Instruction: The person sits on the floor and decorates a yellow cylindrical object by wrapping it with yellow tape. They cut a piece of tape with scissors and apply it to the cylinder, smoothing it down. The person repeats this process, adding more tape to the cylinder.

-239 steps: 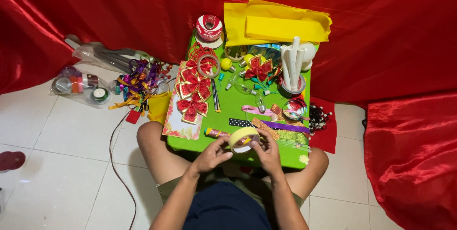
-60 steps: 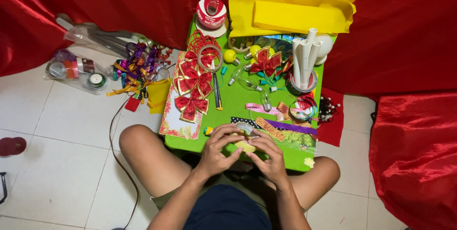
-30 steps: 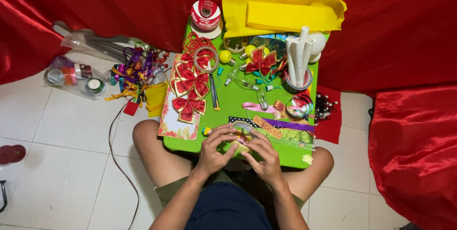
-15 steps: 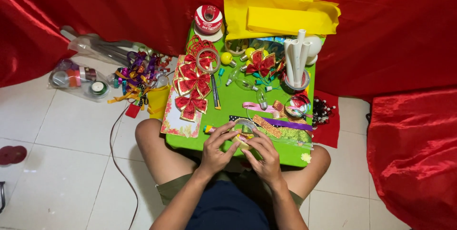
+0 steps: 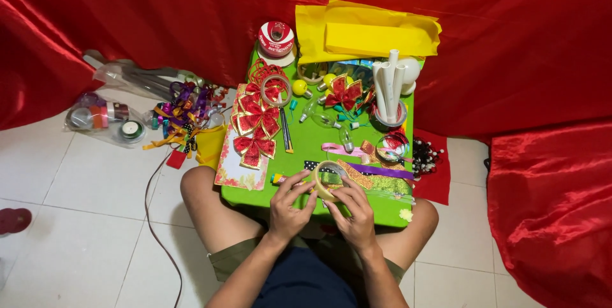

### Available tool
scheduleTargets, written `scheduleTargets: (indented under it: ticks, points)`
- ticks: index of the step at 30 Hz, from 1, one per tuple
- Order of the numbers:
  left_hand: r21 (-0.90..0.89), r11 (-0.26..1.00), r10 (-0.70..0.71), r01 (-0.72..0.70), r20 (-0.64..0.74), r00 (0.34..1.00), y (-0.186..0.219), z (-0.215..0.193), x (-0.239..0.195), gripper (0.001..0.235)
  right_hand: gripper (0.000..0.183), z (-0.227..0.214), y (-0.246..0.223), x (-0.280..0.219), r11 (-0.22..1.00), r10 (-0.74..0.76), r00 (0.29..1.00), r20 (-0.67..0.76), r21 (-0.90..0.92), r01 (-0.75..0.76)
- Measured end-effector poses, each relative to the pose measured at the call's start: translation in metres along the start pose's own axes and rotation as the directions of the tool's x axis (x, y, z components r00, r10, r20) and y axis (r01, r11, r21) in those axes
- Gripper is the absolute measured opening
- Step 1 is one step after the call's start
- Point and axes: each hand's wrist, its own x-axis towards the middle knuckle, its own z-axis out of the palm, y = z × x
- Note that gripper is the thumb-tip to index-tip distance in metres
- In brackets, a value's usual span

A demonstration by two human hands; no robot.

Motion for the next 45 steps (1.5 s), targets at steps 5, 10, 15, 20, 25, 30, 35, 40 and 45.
scheduleTargets:
  ticks: [5,10,15,20,25,30,35,40,45]
  points:
    - [0.063,0.993,0.098,-0.097,-0.026,0.995,0.004,0.003,0.006,0.023,0.025,0.001,-0.003,0.004,0.997,-0.03,1.0,0.004,-0.076,0.03]
    - [0.078,0.988,0.14,-0.136,-0.047,0.989,0.009,0.006,0.01,0.019,0.031,0.001,-0.003,0.004,0.98,-0.057,0.998,0.014,-0.189,0.059]
    - [0.086,0.98,0.189,-0.181,-0.107,0.976,0.016,0.011,0.014,0.008,0.03,0.0,-0.013,0.009,0.968,-0.084,0.996,-0.01,-0.238,0.079]
    - [0.149,0.969,0.212,-0.195,-0.105,0.972,0.006,0.013,0.011,0.007,0.026,-0.001,-0.018,0.011,0.963,-0.083,0.996,-0.018,-0.261,0.075]
    - [0.187,0.97,0.171,-0.154,-0.081,0.982,-0.008,0.007,0.012,0.014,0.026,0.0,-0.011,0.004,0.979,-0.032,0.999,-0.035,-0.204,0.024]
    - [-0.009,1.0,0.017,-0.018,-0.05,0.999,0.009,0.004,0.014,0.021,0.026,0.004,-0.007,0.0,0.978,-0.018,0.998,-0.053,-0.207,0.007]
    - [-0.03,0.999,-0.034,0.032,-0.087,0.996,0.015,0.011,0.009,0.014,0.025,0.005,-0.009,0.002,0.975,-0.042,0.998,-0.049,-0.219,0.03]
    - [-0.03,1.0,-0.013,0.009,-0.131,0.991,0.018,0.014,0.01,0.008,0.026,0.005,-0.011,0.002,0.972,-0.04,0.998,-0.043,-0.234,0.029]
    - [0.015,1.0,0.014,-0.013,-0.117,0.993,0.013,0.012,0.016,0.006,0.023,0.004,-0.015,0.004,0.978,-0.038,0.998,-0.053,-0.207,0.026]
